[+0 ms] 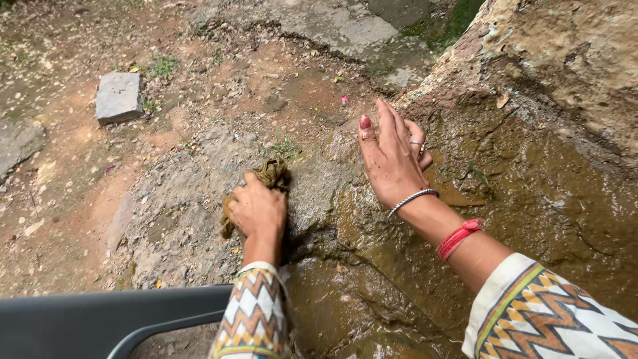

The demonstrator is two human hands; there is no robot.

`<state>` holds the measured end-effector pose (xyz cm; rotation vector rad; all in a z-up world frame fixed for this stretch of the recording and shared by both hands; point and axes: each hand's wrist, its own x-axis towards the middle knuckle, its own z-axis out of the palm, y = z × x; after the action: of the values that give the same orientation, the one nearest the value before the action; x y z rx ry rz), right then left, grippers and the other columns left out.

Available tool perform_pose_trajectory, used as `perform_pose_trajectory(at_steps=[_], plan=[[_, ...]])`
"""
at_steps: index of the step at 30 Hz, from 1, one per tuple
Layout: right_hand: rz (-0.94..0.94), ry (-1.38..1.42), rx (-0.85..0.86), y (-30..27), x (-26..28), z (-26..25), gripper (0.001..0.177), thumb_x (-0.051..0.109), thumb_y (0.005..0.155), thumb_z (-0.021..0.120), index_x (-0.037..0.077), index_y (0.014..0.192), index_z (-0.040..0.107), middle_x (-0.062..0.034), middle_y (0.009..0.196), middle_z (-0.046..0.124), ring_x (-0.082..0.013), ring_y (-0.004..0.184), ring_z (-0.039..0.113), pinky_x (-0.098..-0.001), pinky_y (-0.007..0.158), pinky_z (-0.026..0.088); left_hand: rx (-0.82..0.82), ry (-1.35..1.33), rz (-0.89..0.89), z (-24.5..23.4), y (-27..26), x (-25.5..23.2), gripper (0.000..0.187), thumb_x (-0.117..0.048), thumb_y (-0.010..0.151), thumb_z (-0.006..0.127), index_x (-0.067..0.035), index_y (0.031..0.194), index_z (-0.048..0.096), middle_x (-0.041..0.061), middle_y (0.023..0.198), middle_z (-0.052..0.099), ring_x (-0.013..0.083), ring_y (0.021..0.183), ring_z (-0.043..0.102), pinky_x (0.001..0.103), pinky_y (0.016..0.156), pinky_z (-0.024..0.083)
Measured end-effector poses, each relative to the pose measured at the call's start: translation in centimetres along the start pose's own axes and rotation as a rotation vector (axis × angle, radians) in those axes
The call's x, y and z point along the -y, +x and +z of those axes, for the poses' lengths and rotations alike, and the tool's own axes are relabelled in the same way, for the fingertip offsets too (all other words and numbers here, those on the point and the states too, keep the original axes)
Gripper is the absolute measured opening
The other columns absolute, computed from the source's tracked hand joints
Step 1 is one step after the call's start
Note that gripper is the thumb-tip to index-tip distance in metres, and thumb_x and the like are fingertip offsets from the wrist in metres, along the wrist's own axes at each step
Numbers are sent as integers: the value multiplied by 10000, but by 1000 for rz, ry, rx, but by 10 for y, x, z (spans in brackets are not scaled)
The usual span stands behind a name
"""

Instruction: The person applies a mud and dung mixture to the base of a wall and the surrounding floor area by hand, spreading it evenly across the stone and dirt surfaces.

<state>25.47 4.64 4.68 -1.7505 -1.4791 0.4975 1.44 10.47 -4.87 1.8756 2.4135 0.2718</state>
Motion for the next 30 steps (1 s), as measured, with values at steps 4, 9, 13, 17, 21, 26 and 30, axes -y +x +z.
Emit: perform_pose_trajectory(at_steps=[4,9,13,17,21,26,30], plan=[[-58,-55,12,-5,-12,-16,851,695,989,193,103,1597,265,-109,1644,334,-343,1456,211,-603,1147,140,94,-190,143,13,14,-102,685,-209,883,750,2,1436,406,221,1105,668,324,927,655,440,819,601],[-39,-48,-10,5,-26,-16,856,707,992,217,104,1598,262,-113,1648,335,-355,1469,195,-590,1169,150,-57,-322,553,12,2,-152,752,-132,837,725,-260,1523,447,198,1267,608,360,1026,635,477,860,557],[-13,-41,34,11,-28,5,860,706,989,177,117,1613,226,-84,1679,265,-380,1486,137,-623,1159,109,161,-133,435,-10,0,-55,547,-328,894,719,-232,1400,533,123,1389,569,343,1167,633,485,1035,506],[-3,-138,95,13,-40,6,878,721,954,151,136,1600,252,-51,1674,267,-391,1484,136,-641,1157,89,128,-81,168,-39,-3,36,589,-289,921,660,-205,1489,528,231,1250,645,384,1141,657,496,1009,533],[-81,-198,114,13,-49,-16,874,699,967,132,109,1606,229,-67,1669,280,-407,1488,131,-617,1127,131,18,-31,62,-13,2,-8,506,-251,877,691,-107,1349,576,193,1186,657,348,1065,657,482,943,553],[-130,-257,120,13,-50,-31,884,707,952,135,123,1608,233,-81,1668,279,-398,1496,128,-634,1138,107,-110,-159,432,26,-20,-142,503,-162,795,747,-79,1269,600,164,1155,664,313,1020,633,478,968,515],[-256,-314,89,15,-38,-37,930,732,962,83,89,1619,222,-132,1686,251,-435,1495,112,-656,1156,98,-425,-518,816,19,-91,-210,356,-190,943,626,-81,1282,617,160,1265,674,373,1182,596,517,1096,374]])
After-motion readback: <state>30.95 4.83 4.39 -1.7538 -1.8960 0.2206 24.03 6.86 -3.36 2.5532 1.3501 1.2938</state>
